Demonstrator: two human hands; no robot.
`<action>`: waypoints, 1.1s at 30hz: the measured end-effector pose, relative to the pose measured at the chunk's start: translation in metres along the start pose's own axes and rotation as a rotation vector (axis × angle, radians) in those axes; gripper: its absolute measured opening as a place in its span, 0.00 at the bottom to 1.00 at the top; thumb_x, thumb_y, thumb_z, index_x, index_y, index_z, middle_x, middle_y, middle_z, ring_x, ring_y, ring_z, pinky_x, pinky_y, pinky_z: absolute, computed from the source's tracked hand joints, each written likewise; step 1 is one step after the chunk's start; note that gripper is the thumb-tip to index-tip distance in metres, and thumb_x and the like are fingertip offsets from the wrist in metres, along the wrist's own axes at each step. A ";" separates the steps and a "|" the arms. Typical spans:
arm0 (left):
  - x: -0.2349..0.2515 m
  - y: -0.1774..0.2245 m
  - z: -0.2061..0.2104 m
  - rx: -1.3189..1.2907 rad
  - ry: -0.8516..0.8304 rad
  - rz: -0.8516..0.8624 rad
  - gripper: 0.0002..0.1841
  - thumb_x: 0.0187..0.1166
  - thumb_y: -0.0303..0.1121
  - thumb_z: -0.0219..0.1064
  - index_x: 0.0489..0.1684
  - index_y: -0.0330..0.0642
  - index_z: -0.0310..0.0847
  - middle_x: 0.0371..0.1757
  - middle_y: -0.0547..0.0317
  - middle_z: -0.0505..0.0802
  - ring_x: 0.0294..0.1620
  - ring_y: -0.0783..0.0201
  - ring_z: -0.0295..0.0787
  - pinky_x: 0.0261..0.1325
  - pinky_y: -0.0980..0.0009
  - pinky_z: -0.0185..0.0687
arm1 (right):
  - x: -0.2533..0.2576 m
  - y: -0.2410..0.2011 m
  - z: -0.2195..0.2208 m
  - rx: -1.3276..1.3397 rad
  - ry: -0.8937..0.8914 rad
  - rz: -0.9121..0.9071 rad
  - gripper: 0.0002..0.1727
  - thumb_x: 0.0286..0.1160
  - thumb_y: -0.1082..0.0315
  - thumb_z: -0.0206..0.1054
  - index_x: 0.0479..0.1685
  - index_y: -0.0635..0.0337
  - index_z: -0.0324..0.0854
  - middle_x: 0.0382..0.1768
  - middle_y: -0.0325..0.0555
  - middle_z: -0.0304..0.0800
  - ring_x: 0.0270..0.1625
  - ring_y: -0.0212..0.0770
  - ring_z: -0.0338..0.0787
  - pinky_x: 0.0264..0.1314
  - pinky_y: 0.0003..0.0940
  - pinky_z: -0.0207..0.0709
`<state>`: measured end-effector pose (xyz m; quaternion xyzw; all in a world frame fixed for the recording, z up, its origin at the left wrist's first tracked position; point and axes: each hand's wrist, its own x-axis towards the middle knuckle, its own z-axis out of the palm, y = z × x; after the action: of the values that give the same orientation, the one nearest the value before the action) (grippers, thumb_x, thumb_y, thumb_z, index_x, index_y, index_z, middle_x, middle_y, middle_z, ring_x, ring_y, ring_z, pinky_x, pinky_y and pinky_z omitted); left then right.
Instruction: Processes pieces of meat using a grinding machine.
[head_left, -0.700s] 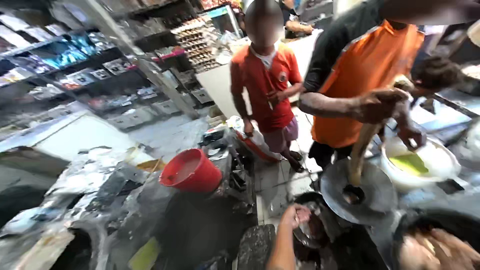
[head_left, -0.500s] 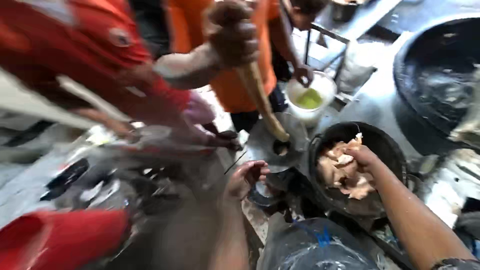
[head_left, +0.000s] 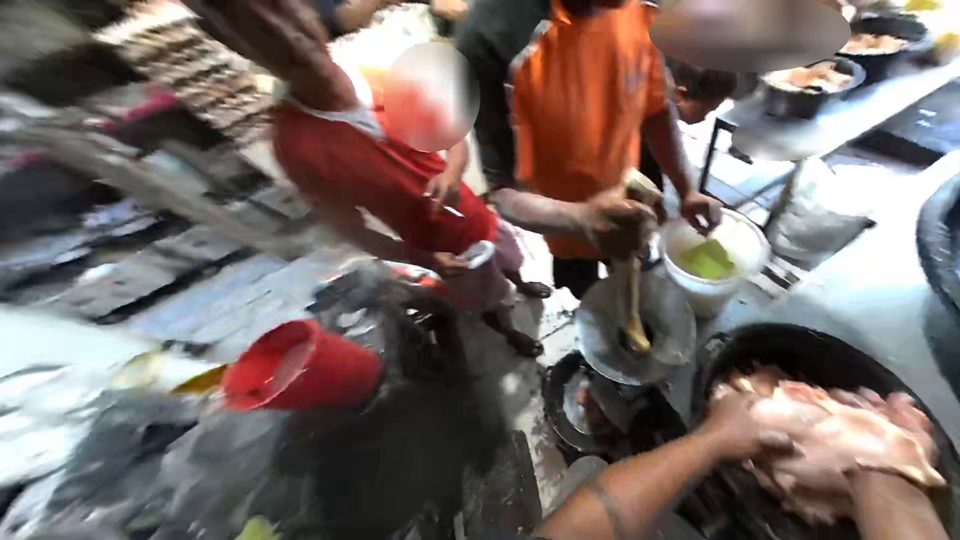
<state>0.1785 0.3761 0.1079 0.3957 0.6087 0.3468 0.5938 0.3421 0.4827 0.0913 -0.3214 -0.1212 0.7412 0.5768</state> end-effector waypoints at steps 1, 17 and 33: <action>-0.016 -0.007 -0.012 -0.080 0.055 0.031 0.32 0.66 0.33 0.81 0.71 0.30 0.78 0.65 0.33 0.88 0.67 0.42 0.85 0.74 0.43 0.79 | 0.008 0.004 0.007 0.090 -0.086 0.073 0.43 0.90 0.36 0.22 0.16 0.46 0.76 0.12 0.31 0.80 0.19 0.32 0.83 0.31 0.35 0.86; -0.065 -0.047 -0.115 0.093 0.399 0.028 0.25 0.83 0.40 0.69 0.76 0.37 0.78 0.72 0.41 0.86 0.71 0.51 0.85 0.78 0.52 0.77 | 0.034 0.067 0.007 -2.096 -0.663 -0.269 0.42 0.51 0.45 0.83 0.76 0.44 0.82 0.55 0.68 0.92 0.55 0.76 0.89 0.51 0.82 0.76; 0.065 -0.034 0.008 -0.355 0.091 -0.189 0.40 0.77 0.42 0.74 0.87 0.42 0.57 0.60 0.39 0.89 0.55 0.50 0.91 0.59 0.50 0.88 | -0.049 0.015 -0.008 -1.785 -0.318 -0.086 0.23 0.78 0.67 0.63 0.73 0.59 0.83 0.73 0.57 0.84 0.77 0.58 0.82 0.80 0.61 0.70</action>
<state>0.1858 0.4183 0.0480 0.2099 0.5985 0.4089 0.6562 0.3413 0.4310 0.0932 -0.5379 -0.7408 0.3850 0.1169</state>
